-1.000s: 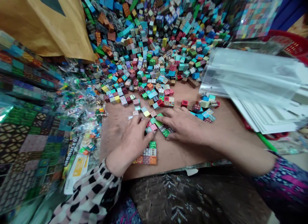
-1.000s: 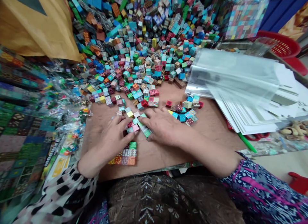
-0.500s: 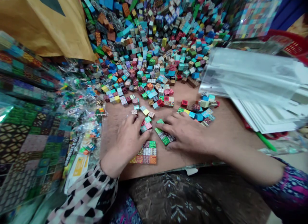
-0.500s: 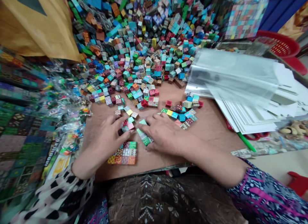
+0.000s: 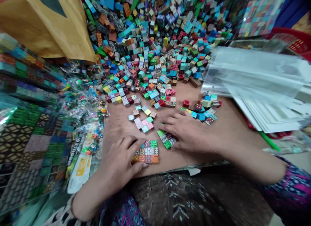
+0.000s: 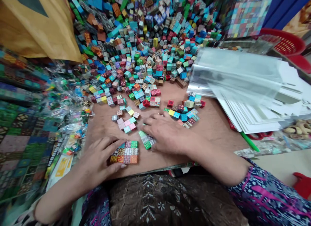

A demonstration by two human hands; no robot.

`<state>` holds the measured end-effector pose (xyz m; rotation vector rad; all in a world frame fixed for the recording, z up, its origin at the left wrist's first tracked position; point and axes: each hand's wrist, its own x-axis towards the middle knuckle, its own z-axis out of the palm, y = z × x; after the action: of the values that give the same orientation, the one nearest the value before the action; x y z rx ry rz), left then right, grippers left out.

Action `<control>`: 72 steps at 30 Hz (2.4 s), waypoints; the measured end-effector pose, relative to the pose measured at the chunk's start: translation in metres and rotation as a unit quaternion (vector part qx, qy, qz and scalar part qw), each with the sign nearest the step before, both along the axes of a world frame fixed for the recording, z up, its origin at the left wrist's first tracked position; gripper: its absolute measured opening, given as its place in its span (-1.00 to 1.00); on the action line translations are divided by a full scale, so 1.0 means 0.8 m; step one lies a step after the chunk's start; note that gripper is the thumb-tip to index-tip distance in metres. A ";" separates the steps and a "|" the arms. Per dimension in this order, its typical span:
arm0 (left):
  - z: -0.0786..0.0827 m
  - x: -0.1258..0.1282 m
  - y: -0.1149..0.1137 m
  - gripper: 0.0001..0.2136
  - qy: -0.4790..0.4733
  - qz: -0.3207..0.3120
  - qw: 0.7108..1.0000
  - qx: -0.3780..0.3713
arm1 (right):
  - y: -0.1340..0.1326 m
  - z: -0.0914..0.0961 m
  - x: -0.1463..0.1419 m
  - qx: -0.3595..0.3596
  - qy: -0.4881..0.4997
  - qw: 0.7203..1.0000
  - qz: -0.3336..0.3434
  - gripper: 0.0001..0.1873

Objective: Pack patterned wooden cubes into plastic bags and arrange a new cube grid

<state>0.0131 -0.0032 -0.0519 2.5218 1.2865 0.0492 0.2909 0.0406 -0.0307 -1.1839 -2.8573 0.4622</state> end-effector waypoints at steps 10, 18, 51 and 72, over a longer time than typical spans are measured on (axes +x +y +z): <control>-0.002 0.018 -0.008 -0.52 -0.044 0.029 0.998 -0.029 | -0.040 -0.002 -0.006 -0.016 0.001 0.999 -0.036 -0.28; -0.002 0.022 -0.015 -0.33 -0.019 -0.007 0.995 0.095 | -0.051 0.001 0.023 0.011 0.030 0.998 -0.062 -0.15; -0.024 0.073 -0.039 -0.61 -0.052 -0.147 0.977 0.149 | -0.002 0.003 -0.051 0.003 -0.073 0.986 -0.152 -0.75; -0.022 0.032 0.036 -0.53 -0.156 0.186 0.969 0.045 | 0.024 -0.027 -0.056 -0.002 0.082 0.989 -0.121 -0.68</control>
<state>0.0389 0.0256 -0.0691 2.1892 1.6238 0.5751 0.2459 0.0600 -0.0527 -1.3972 -2.5348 0.5262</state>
